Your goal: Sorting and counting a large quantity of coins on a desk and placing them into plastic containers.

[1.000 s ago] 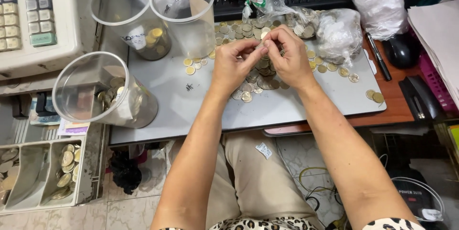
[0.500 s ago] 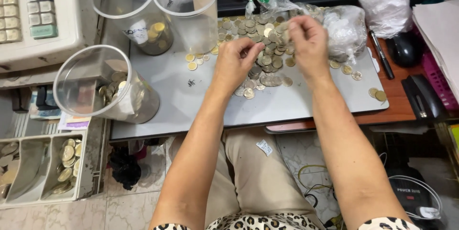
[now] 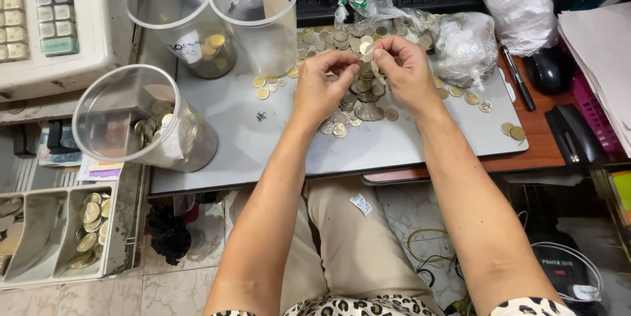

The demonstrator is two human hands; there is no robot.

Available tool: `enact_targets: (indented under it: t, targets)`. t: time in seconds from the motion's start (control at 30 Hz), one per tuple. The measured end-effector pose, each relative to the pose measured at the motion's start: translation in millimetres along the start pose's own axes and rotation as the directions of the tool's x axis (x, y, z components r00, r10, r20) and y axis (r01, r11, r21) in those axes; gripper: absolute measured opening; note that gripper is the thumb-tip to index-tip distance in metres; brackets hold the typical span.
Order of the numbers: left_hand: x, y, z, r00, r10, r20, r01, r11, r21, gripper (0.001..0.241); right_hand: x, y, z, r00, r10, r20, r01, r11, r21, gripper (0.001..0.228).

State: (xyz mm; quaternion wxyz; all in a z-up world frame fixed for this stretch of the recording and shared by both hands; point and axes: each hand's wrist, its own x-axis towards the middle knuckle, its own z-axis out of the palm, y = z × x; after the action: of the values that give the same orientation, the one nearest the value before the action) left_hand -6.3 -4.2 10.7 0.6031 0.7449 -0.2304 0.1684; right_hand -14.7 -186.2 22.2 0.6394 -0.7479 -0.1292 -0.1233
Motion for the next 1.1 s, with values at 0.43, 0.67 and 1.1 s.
enact_targets:
  t: [0.43,0.67,1.1]
  targets:
    - [-3.3,1.7,19.1,0.969,-0.113,-0.221,0.131,0.989,0.067,0.005,-3.3,-9.6,10.1,0.992,-0.124,0.004,0.124,0.989,-0.078,0.006]
    - [-1.8,-13.2,21.4,0.948,-0.205,-0.242,0.215,0.976,0.015,0.006,-5.2,-4.5,14.2,0.975,-0.223,0.011,0.224,0.974,-0.035,0.006]
    - [-3.7,-14.1,-2.8,0.981,-0.187,-0.054,0.195,0.934,0.301,0.012,40.9,7.8,-10.3,0.966,-0.214,-0.143,0.200,0.974,-0.106,0.008]
